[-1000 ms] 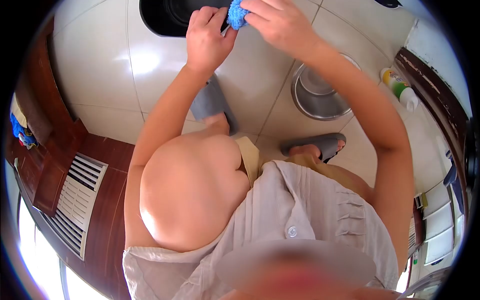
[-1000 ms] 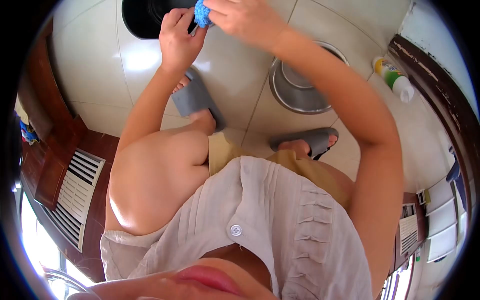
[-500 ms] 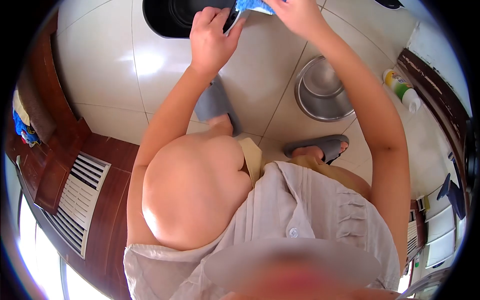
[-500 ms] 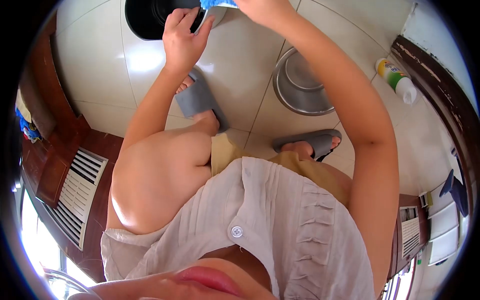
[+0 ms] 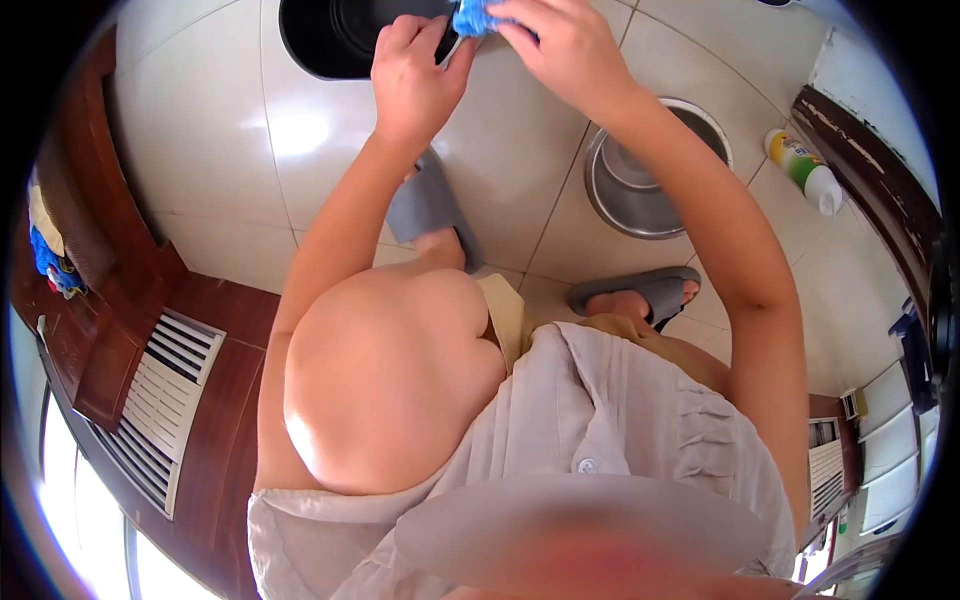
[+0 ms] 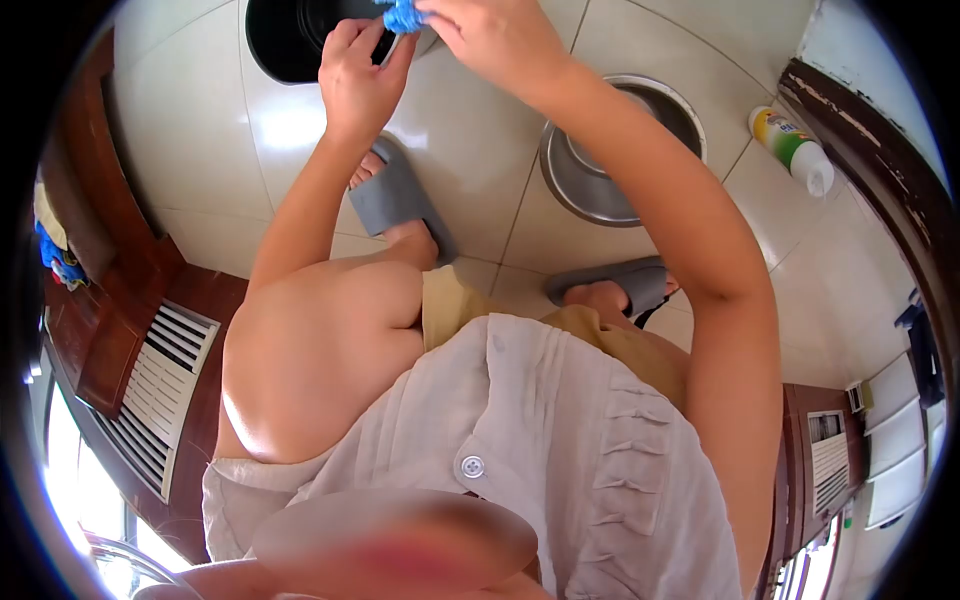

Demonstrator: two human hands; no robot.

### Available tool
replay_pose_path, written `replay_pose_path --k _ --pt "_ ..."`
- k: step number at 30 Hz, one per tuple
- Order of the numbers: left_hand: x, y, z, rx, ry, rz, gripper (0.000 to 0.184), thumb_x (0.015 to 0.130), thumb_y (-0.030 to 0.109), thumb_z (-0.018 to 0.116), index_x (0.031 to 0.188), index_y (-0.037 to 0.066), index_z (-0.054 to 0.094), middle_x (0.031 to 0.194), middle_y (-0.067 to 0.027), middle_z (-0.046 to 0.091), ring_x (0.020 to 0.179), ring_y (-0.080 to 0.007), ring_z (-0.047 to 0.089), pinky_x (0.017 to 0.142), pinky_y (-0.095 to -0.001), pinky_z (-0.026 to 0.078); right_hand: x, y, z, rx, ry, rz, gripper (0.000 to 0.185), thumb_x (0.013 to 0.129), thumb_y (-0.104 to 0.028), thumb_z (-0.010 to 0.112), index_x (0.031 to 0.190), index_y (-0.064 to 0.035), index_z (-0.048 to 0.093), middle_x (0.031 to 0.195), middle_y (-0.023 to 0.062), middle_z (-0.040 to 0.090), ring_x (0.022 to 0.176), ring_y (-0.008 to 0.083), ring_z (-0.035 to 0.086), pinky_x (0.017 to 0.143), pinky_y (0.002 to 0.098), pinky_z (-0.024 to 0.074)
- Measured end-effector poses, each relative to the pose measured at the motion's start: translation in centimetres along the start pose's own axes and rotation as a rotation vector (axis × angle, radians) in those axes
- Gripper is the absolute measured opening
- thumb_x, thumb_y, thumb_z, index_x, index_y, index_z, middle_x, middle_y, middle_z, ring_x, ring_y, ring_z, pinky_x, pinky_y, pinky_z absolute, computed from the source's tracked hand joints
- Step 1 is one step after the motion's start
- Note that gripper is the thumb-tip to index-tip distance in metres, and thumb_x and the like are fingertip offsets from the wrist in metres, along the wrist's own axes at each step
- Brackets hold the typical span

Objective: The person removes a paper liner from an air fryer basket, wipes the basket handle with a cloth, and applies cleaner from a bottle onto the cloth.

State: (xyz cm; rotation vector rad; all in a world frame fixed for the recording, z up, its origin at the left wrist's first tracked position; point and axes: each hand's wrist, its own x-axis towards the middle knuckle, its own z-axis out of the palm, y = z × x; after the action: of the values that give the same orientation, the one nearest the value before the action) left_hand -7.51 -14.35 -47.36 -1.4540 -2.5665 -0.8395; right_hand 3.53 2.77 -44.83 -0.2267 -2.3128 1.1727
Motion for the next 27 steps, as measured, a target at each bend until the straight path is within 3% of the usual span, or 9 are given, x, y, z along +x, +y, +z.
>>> replay_pose_path --k 1,5,16,18,19,21,22,25,27 --pt "-0.1 -0.2 0.0 -0.007 -0.015 -0.004 0.032 0.078 0.018 0.086 0.1 -0.001 0.075 0.091 -0.0087 0.066 0.084 -0.0271 0.063 0.071 -0.0368 0.053 -0.3 0.3 -0.3 -0.086 -0.001 -0.204 0.008 0.08 -0.001 0.07 0.085 0.0024 0.066 0.1 0.0164 0.064 0.095 0.0347 0.065 0.08 0.0439 0.0528" --pt "-0.1 0.3 -0.2 -0.04 -0.012 -0.045 0.03 0.077 0.017 0.085 0.098 -0.001 0.074 0.092 -0.0095 0.066 0.084 -0.0284 0.063 0.072 -0.0375 0.053 -1.8 1.4 -3.1 -0.227 -0.129 -0.366 0.011 0.076 -0.001 0.069 0.086 0.0011 0.065 0.106 0.0164 0.063 0.101 0.0353 0.063 0.088 0.0438 0.0528" --pt "0.2 0.2 0.2 -0.015 0.02 -0.043 0.03 0.078 0.017 0.085 0.098 -0.003 0.074 0.09 -0.0101 0.065 0.083 -0.0261 0.065 0.069 -0.0351 0.054 0.1 0.8 -0.7 -0.11 0.048 -0.222 0.01 0.081 -0.003 0.07 0.087 0.0013 0.064 0.098 0.0153 0.064 0.09 0.037 0.064 0.081 0.0414 0.0539" --pt "-0.1 0.3 0.0 -0.042 0.008 -0.082 0.031 0.079 0.019 0.086 0.098 -0.003 0.074 0.09 -0.0101 0.065 0.083 -0.0254 0.065 0.069 -0.0346 0.054 -0.7 1.5 -0.3 -0.075 0.12 0.313 0.01 0.09 -0.009 0.07 0.09 0.0011 0.067 0.092 0.012 0.067 0.081 0.0319 0.066 0.072 0.0384 0.0532" --pt "0.2 0.3 0.1 -0.066 0.004 -0.119 0.033 0.079 0.021 0.086 0.097 -0.003 0.074 0.089 -0.0101 0.065 0.083 -0.0247 0.065 0.069 -0.034 0.054 -0.8 3.0 -0.7 -0.082 0.126 0.307 0.01 0.09 -0.009 0.07 0.09 0.0011 0.067 0.092 0.012 0.067 0.081 0.0319 0.066 0.072 0.0384 0.0532" --pt "0.6 0.9 -0.5 -0.07 -0.042 -0.162 0.035 0.08 0.023 0.086 0.098 -0.003 0.073 0.09 -0.0102 0.065 0.083 -0.0242 0.065 0.07 -0.0341 0.054 -0.5 6.2 -1.5 0.352 0.123 1.035 0.017 0.097 -0.016 0.067 0.092 -0.0002 0.07 0.086 0.0066 0.069 0.073 0.0209 0.066 0.065 0.0338 0.0502" --pt "0.4 1.3 -0.9 -0.068 -0.098 -0.22 0.036 0.08 0.025 0.086 0.099 -0.003 0.073 0.091 -0.0103 0.065 0.083 -0.0237 0.065 0.07 -0.0342 0.055 -1.0 6.5 -0.8 0.667 0.326 1.081 0.02 0.1 -0.02 0.065 0.095 -0.0021 0.072 0.084 0.0026 0.068 0.071 0.0113 0.062 0.063 0.0298 0.0487" --pt "-0.5 2.0 -1.3 -0.087 -0.148 -0.213 0.038 0.08 0.027 0.086 0.101 -0.002 0.072 0.092 -0.0098 0.064 0.082 -0.025 0.062 0.075 -0.0355 0.053 -1.6 3.9 -1.1 1.175 0.535 1.133 0.023 0.102 -0.021 0.062 0.095 -0.0009 0.072 0.084 0.0032 0.068 0.072 0.0118 0.063 0.065 0.0293 0.0495" --pt "-0.5 2.3 -1.6 -0.044 -0.152 -0.141 0.038 0.079 0.026 0.087 0.101 -0.002 0.072 0.091 -0.0095 0.064 0.082 -0.026 0.061 0.076 -0.0366 0.052 -1.7 1.3 -1.5 0.928 0.382 1.082 0.019 0.1 -0.018 0.064 0.095 -0.0004 0.071 0.089 0.006 0.069 0.076 0.016 0.064 0.068 0.0319 0.0511"
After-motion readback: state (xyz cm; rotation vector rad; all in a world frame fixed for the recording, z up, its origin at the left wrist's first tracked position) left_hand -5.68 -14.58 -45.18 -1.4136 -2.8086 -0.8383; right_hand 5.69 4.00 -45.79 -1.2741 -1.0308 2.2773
